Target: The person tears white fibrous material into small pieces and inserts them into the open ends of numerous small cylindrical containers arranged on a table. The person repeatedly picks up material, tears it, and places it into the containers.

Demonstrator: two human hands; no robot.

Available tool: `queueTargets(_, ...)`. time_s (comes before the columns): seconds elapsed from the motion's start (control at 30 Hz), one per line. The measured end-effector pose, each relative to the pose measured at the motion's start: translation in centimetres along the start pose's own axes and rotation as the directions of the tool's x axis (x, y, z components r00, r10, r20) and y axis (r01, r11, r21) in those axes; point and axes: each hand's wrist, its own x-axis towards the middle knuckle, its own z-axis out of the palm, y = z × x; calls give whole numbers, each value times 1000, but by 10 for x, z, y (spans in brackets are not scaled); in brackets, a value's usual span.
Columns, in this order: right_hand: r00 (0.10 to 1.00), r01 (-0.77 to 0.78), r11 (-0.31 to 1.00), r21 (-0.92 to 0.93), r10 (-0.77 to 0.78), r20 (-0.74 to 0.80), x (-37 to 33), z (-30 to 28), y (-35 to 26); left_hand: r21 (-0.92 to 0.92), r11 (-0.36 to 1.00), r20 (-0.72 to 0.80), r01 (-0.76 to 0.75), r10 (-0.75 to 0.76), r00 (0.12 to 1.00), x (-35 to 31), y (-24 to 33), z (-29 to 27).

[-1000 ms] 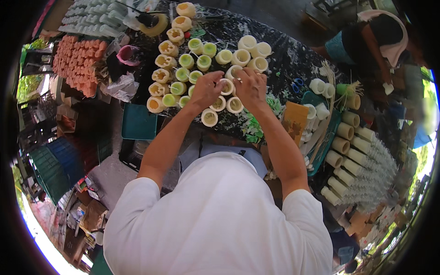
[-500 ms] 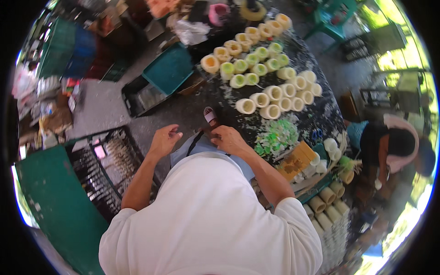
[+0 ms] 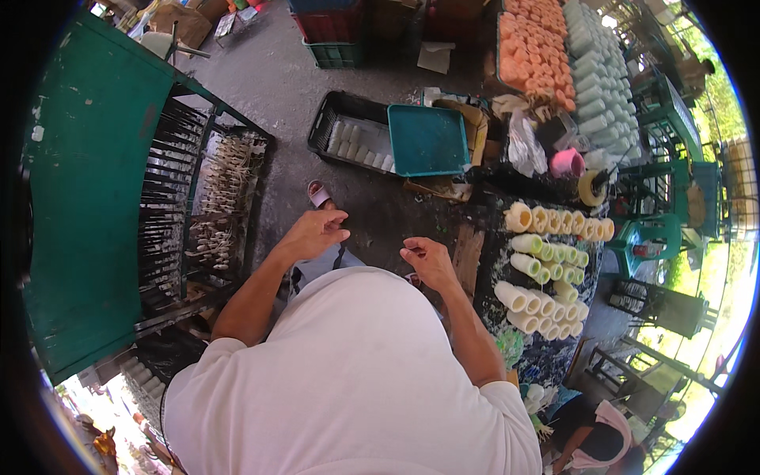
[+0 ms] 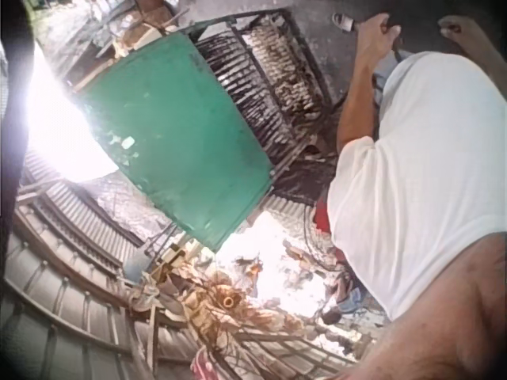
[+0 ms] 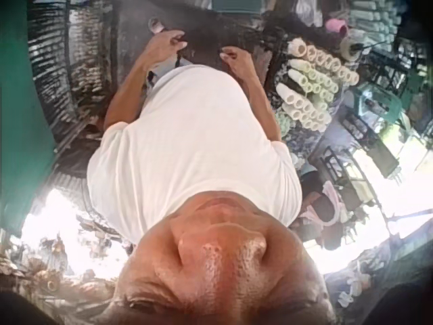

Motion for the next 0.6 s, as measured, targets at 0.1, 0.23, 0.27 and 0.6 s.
queueTargets(0.1, 998, 24, 998, 58, -27, 54, 76, 35, -17, -38, 999, -81, 7, -10, 997, 25, -42, -68)
queueTargets(0.23, 989, -122, 968, 220, 138, -58, 151, 83, -53, 34, 999, -294, -31, 40, 955, 78, -84, -166)
queueTargets(0.27, 982, -150, 915, 374, 183, -54, 167, 95, -60, -46, 998, -281, -53, 38, 959, 86, -90, -181)
queueTargets(0.6, 985, 174, 764, 621, -148, -93, 341, 159, -269, -190, 890, -574, -415, 242, 782, 177, -84, -376)
